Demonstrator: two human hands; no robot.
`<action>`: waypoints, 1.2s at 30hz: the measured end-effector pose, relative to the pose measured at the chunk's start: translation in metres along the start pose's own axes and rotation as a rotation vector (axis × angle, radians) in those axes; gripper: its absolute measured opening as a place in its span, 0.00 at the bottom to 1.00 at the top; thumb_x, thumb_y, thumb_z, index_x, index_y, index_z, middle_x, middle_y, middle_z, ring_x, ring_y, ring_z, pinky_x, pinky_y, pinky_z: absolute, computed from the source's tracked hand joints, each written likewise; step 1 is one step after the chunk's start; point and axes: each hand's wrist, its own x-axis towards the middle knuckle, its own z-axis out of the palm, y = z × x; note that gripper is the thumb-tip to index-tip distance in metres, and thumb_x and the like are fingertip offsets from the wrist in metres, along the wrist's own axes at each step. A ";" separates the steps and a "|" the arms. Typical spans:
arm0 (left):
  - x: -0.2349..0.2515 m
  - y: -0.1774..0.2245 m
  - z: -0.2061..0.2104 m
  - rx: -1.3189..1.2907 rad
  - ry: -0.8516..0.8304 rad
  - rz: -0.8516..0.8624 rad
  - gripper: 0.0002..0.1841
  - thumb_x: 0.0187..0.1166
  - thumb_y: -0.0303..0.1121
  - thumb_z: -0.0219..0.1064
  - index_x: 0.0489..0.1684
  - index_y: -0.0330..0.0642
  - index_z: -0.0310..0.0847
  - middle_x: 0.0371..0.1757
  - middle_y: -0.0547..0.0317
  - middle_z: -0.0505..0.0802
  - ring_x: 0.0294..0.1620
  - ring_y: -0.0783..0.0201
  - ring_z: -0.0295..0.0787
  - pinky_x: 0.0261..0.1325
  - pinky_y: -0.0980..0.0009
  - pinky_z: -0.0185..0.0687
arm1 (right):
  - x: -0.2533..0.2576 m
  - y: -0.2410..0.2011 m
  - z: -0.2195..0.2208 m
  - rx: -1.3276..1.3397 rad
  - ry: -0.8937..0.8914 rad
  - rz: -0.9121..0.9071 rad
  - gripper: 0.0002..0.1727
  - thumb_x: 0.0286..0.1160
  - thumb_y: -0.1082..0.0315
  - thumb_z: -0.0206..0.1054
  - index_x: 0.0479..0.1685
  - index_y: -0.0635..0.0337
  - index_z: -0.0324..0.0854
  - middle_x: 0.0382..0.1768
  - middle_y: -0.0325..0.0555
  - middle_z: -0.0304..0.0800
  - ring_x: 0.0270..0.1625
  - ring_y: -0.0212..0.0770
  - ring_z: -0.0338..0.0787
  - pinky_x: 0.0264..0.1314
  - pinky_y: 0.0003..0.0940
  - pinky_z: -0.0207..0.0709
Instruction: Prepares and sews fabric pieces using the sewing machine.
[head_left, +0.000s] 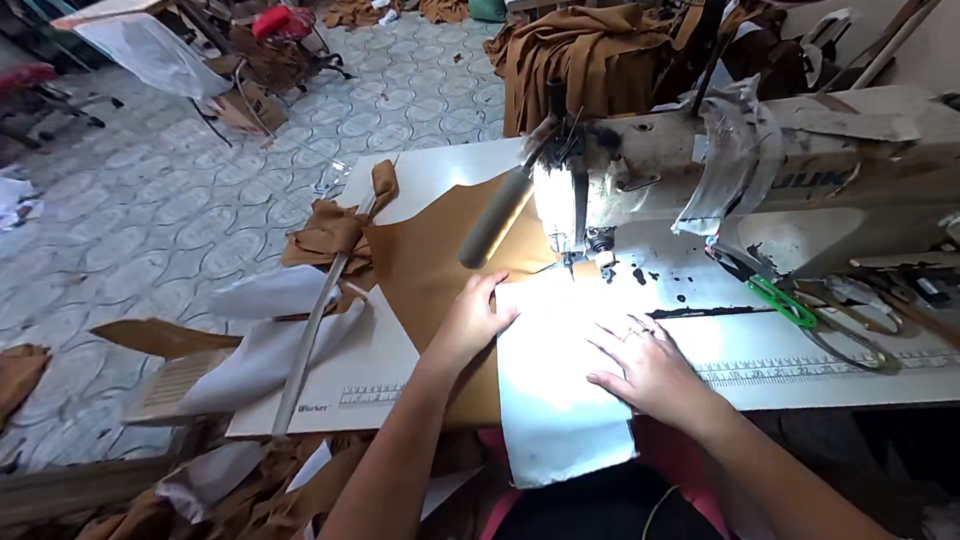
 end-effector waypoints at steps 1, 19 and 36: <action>0.007 -0.001 -0.004 0.007 -0.034 -0.038 0.29 0.77 0.35 0.75 0.77 0.35 0.76 0.70 0.33 0.82 0.63 0.42 0.84 0.68 0.47 0.77 | 0.005 0.000 0.003 -0.041 -0.100 0.038 0.35 0.85 0.37 0.51 0.75 0.52 0.83 0.76 0.54 0.83 0.83 0.58 0.75 0.88 0.66 0.53; -0.007 -0.059 -0.030 -0.116 -0.191 0.364 0.03 0.72 0.24 0.70 0.34 0.38 0.91 0.55 0.50 0.88 0.58 0.63 0.84 0.60 0.66 0.82 | -0.006 0.002 0.019 -0.151 0.076 0.016 0.48 0.79 0.28 0.46 0.75 0.64 0.80 0.78 0.55 0.81 0.83 0.60 0.77 0.84 0.69 0.58; 0.037 0.050 -0.007 0.240 -0.336 0.288 0.24 0.78 0.47 0.72 0.60 0.34 0.84 0.49 0.42 0.91 0.55 0.45 0.86 0.63 0.43 0.73 | -0.021 -0.020 0.039 -0.199 0.216 -0.143 0.22 0.85 0.53 0.50 0.63 0.34 0.91 0.68 0.40 0.91 0.73 0.50 0.88 0.72 0.70 0.71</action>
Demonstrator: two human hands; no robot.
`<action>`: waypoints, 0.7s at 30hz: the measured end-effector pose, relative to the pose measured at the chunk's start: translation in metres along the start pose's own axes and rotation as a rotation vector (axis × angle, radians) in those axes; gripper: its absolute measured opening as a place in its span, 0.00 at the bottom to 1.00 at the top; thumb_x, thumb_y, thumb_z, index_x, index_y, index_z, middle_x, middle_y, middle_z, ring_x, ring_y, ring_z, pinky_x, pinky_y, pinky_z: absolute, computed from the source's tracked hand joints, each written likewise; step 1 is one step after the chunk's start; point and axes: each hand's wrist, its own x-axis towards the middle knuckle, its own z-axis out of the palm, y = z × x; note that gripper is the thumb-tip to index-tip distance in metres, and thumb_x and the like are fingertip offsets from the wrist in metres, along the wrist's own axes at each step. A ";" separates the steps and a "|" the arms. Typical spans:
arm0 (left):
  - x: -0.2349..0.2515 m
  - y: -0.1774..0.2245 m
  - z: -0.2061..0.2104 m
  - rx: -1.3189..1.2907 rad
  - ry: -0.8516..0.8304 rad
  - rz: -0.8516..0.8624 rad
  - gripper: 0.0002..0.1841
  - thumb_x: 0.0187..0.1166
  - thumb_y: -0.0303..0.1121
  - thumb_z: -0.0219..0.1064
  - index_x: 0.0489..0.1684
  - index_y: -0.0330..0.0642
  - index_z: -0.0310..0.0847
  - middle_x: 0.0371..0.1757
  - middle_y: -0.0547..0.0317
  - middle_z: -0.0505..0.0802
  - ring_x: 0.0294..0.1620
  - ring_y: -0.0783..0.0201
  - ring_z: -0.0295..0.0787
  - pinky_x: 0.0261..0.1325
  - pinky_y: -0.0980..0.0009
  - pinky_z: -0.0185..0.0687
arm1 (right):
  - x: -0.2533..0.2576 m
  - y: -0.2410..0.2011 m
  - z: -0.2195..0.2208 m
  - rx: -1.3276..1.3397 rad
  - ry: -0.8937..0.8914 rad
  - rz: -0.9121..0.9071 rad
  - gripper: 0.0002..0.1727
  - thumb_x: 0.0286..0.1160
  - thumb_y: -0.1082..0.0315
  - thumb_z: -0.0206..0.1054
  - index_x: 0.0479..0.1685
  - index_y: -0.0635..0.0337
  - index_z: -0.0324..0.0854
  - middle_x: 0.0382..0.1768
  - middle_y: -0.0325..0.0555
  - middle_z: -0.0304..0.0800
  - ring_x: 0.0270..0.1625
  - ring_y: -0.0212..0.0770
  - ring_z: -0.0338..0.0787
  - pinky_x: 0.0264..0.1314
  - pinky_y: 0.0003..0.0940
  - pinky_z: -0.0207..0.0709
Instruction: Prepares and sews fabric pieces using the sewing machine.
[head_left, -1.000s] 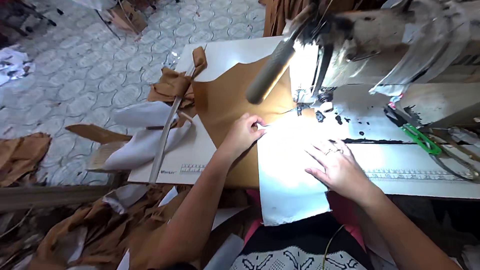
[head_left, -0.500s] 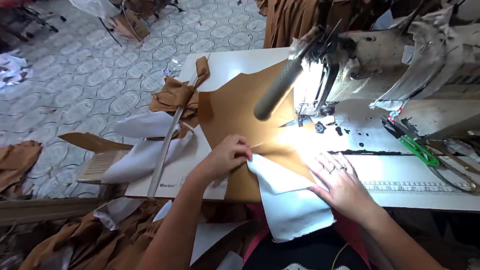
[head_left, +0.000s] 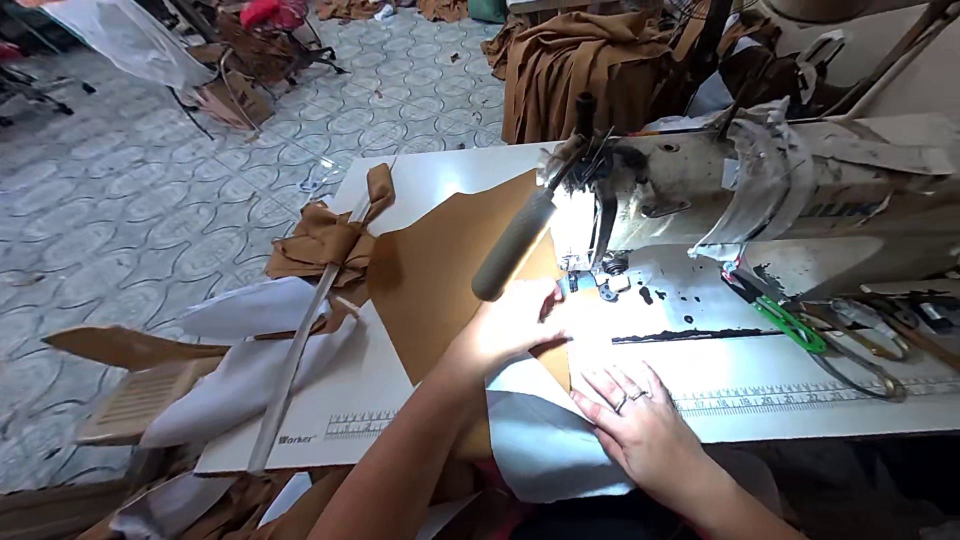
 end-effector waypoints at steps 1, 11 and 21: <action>0.001 0.004 0.000 0.048 -0.069 -0.035 0.23 0.78 0.45 0.72 0.61 0.36 0.84 0.54 0.40 0.90 0.62 0.42 0.84 0.68 0.42 0.68 | 0.000 0.000 0.000 0.002 -0.002 -0.002 0.22 0.85 0.53 0.50 0.63 0.33 0.91 0.68 0.40 0.92 0.73 0.51 0.88 0.72 0.71 0.71; 0.005 0.020 0.017 0.102 -0.117 -0.130 0.20 0.89 0.42 0.58 0.56 0.31 0.84 0.58 0.37 0.87 0.66 0.40 0.81 0.71 0.41 0.64 | 0.004 -0.004 0.004 0.024 0.075 -0.049 0.19 0.81 0.54 0.55 0.56 0.29 0.93 0.64 0.45 0.94 0.72 0.59 0.88 0.70 0.69 0.74; 0.014 0.000 0.044 0.034 0.329 -0.176 0.21 0.85 0.43 0.63 0.58 0.30 0.84 0.58 0.34 0.88 0.65 0.35 0.83 0.66 0.40 0.74 | 0.001 0.003 -0.004 0.186 0.045 -0.050 0.30 0.87 0.35 0.42 0.66 0.32 0.88 0.72 0.37 0.88 0.76 0.44 0.85 0.77 0.59 0.71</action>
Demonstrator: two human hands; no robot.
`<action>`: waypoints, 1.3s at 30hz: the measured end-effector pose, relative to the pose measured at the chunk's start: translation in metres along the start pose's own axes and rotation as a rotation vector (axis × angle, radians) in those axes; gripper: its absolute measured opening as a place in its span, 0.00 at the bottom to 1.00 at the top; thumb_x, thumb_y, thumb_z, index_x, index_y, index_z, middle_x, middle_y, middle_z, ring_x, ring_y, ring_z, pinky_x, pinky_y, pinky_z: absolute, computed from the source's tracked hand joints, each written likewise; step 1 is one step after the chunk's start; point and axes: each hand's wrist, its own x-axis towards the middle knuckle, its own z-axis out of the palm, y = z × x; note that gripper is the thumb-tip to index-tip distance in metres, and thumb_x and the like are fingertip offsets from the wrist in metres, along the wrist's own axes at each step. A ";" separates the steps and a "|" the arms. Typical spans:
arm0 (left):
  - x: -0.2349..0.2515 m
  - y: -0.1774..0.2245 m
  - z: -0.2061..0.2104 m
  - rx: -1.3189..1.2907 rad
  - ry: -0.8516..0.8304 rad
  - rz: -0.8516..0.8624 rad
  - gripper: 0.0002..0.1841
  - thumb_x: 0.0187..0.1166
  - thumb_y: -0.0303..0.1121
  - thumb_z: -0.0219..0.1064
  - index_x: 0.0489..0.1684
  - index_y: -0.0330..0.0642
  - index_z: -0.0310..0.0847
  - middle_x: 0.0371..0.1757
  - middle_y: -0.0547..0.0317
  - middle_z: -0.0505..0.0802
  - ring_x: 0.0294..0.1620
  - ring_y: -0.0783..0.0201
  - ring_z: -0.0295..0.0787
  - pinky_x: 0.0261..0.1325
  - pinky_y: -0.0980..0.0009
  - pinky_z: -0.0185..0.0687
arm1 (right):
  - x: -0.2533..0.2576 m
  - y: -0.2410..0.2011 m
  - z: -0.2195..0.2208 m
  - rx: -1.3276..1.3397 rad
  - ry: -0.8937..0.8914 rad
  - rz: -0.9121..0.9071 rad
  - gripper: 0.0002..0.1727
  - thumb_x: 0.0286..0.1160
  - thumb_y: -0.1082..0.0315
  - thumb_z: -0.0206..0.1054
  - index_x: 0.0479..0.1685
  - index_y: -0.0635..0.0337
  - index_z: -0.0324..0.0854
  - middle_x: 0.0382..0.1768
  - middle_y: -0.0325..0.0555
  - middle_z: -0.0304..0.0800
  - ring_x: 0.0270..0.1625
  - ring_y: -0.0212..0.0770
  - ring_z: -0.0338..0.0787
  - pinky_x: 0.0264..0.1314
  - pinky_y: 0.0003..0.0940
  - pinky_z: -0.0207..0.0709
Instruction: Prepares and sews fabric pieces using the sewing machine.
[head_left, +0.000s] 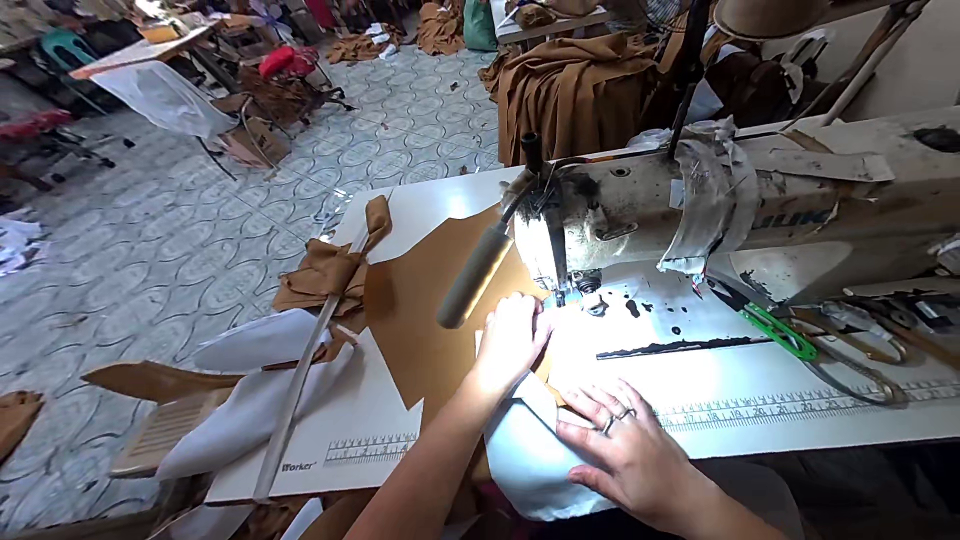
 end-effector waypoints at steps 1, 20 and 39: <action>-0.002 -0.002 0.004 -0.015 0.013 0.014 0.19 0.85 0.41 0.62 0.53 0.29 0.86 0.56 0.34 0.88 0.64 0.35 0.83 0.65 0.40 0.73 | 0.000 0.003 -0.002 0.116 0.048 0.048 0.29 0.87 0.36 0.45 0.64 0.36 0.89 0.69 0.40 0.91 0.74 0.45 0.86 0.77 0.56 0.73; -0.088 0.014 -0.009 -0.658 0.045 0.257 0.18 0.83 0.34 0.62 0.62 0.30 0.81 0.38 0.62 0.91 0.34 0.83 0.82 0.42 0.87 0.77 | 0.043 0.006 -0.048 0.732 0.221 0.395 0.29 0.61 0.69 0.78 0.62 0.78 0.78 0.30 0.30 0.89 0.33 0.13 0.84 0.42 0.10 0.79; -0.109 0.012 0.004 -0.398 0.284 0.198 0.15 0.82 0.38 0.60 0.36 0.42 0.93 0.33 0.62 0.96 0.41 0.68 0.92 0.56 0.56 0.78 | 0.047 0.010 -0.049 0.714 0.221 0.241 0.18 0.61 0.76 0.75 0.53 0.73 0.87 0.34 0.36 0.92 0.38 0.14 0.85 0.47 0.09 0.79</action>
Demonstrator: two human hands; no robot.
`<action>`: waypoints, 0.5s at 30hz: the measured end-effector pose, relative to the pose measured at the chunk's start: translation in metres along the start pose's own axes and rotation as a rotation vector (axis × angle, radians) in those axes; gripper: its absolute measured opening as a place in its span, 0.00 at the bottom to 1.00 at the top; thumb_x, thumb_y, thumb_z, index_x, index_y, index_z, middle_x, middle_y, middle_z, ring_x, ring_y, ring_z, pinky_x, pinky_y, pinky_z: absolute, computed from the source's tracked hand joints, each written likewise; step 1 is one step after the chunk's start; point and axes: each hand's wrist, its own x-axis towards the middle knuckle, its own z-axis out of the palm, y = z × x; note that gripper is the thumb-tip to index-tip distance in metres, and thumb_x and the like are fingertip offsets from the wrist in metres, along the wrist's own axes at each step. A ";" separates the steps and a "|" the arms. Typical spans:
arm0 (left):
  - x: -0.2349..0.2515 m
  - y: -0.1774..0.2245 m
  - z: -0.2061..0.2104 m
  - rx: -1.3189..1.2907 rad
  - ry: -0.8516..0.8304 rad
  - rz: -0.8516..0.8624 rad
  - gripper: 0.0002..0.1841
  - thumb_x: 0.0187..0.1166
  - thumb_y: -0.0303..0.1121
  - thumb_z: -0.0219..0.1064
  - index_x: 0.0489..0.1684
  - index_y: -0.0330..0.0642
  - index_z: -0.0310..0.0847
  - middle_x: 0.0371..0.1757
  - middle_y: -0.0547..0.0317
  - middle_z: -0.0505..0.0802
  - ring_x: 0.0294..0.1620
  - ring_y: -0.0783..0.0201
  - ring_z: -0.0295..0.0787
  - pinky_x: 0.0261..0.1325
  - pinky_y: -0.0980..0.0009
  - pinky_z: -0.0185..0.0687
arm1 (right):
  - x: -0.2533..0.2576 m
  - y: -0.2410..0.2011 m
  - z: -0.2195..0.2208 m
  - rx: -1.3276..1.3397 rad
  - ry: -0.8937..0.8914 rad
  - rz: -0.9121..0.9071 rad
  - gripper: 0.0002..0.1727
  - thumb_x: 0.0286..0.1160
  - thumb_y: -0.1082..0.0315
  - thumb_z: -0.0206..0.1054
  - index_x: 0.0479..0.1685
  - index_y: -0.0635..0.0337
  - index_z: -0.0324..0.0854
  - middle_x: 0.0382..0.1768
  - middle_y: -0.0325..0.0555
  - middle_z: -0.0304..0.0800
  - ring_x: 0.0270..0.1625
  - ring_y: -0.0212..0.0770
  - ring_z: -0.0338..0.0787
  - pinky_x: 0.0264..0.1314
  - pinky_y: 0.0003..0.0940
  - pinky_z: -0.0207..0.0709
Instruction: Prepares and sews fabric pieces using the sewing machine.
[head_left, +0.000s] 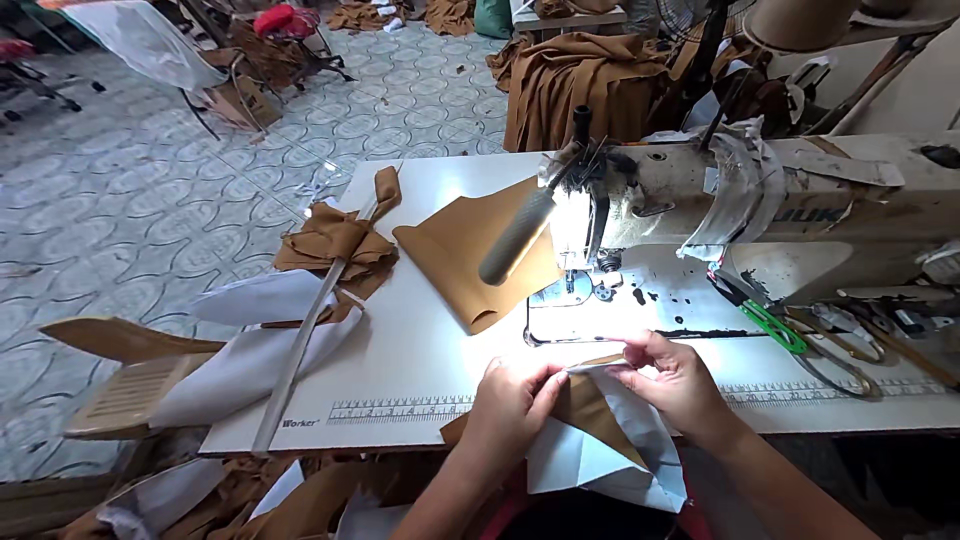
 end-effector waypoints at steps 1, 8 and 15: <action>-0.004 0.001 0.008 0.034 0.049 -0.006 0.15 0.83 0.37 0.59 0.37 0.40 0.93 0.34 0.60 0.95 0.42 0.65 0.92 0.60 0.52 0.76 | 0.001 0.002 -0.001 0.000 -0.035 -0.042 0.16 0.64 0.76 0.74 0.52 0.73 0.89 0.37 0.41 0.95 0.40 0.16 0.88 0.50 0.11 0.81; 0.021 -0.018 0.038 0.353 0.111 -0.018 0.16 0.84 0.31 0.58 0.48 0.30 0.92 0.43 0.38 0.96 0.47 0.39 0.96 0.44 0.43 0.89 | 0.034 0.019 -0.006 -0.535 -0.388 -0.175 0.17 0.74 0.75 0.62 0.53 0.53 0.95 0.48 0.57 0.95 0.53 0.58 0.93 0.55 0.55 0.84; 0.091 -0.047 0.014 0.408 -0.351 0.083 0.18 0.91 0.35 0.52 0.57 0.32 0.85 0.56 0.37 0.91 0.63 0.39 0.88 0.64 0.45 0.82 | 0.079 0.029 -0.004 -0.798 -0.741 0.230 0.25 0.90 0.66 0.51 0.83 0.51 0.75 0.72 0.61 0.82 0.78 0.60 0.78 0.84 0.57 0.59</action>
